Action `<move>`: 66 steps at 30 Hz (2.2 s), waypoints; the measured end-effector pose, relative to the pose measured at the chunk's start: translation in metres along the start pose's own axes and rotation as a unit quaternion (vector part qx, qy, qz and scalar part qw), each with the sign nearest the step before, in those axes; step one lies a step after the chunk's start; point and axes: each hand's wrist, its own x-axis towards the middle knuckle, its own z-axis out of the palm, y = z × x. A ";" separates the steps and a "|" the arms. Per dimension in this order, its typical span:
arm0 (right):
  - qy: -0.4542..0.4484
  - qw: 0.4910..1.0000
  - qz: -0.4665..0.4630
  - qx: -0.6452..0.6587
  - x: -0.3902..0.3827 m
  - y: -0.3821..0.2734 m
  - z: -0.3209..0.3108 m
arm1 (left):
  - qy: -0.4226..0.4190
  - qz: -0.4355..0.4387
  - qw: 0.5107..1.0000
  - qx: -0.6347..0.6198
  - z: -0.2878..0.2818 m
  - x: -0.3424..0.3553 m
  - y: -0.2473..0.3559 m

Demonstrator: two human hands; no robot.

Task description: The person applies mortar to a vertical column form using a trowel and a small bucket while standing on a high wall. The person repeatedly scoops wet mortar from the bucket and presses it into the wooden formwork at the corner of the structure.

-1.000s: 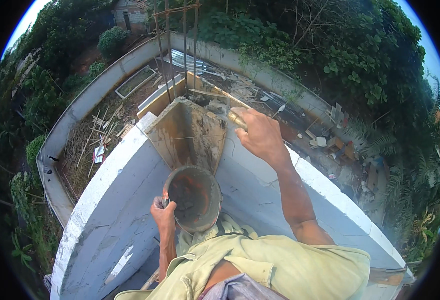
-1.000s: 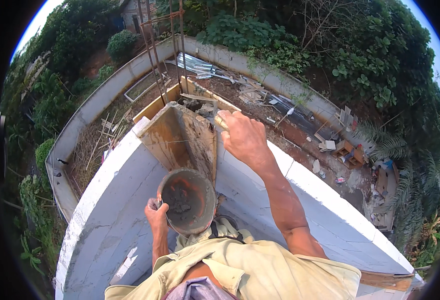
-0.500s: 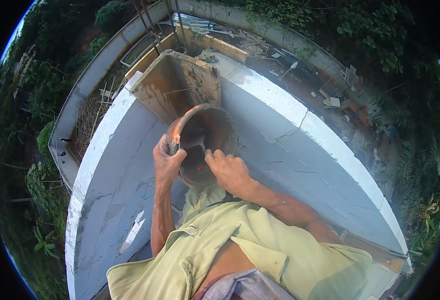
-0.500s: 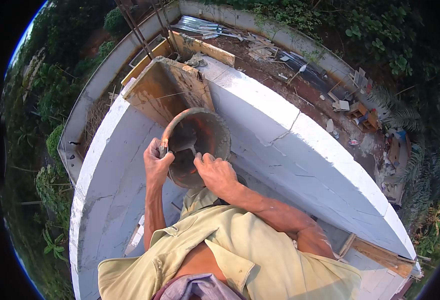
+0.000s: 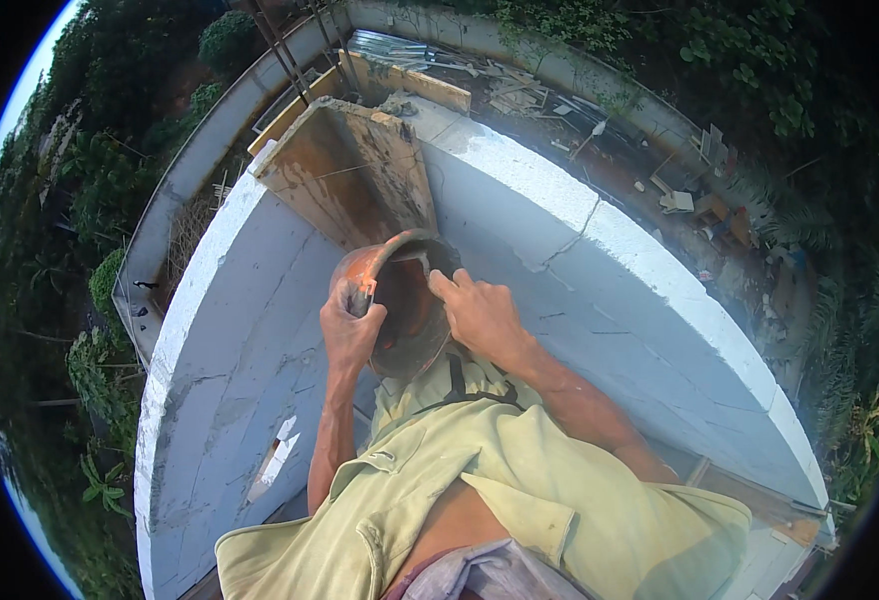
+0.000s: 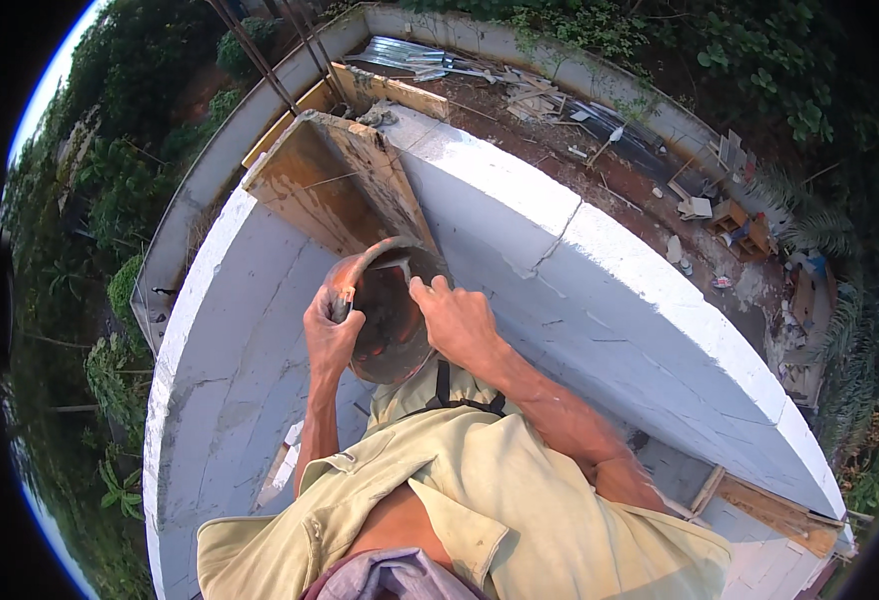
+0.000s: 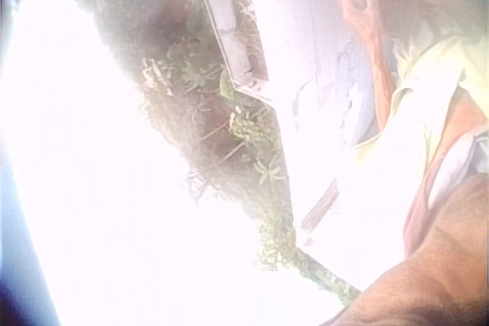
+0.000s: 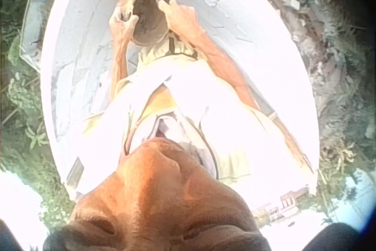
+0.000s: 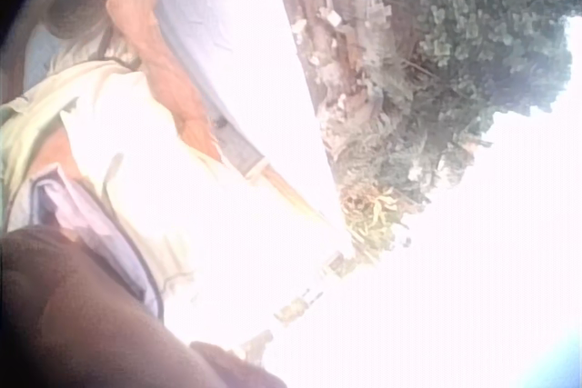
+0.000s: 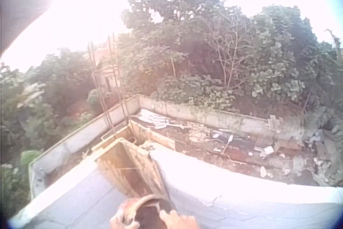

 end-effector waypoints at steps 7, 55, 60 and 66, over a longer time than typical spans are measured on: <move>-0.041 0.999 0.015 0.005 -0.010 0.003 0.019 | 0.054 0.034 0.995 0.073 0.006 -0.007 0.001; 0.187 0.930 -0.058 0.312 0.071 -0.022 -0.174 | 0.218 -0.070 0.912 -0.339 -0.063 -0.012 -0.062; 0.023 0.992 -0.042 0.120 0.037 -0.022 -0.127 | 0.154 -0.041 0.932 -0.326 -0.057 -0.002 -0.055; 0.027 0.997 -0.052 -0.048 0.012 -0.033 -0.011 | 0.093 0.008 0.970 -0.223 -0.036 0.014 -0.017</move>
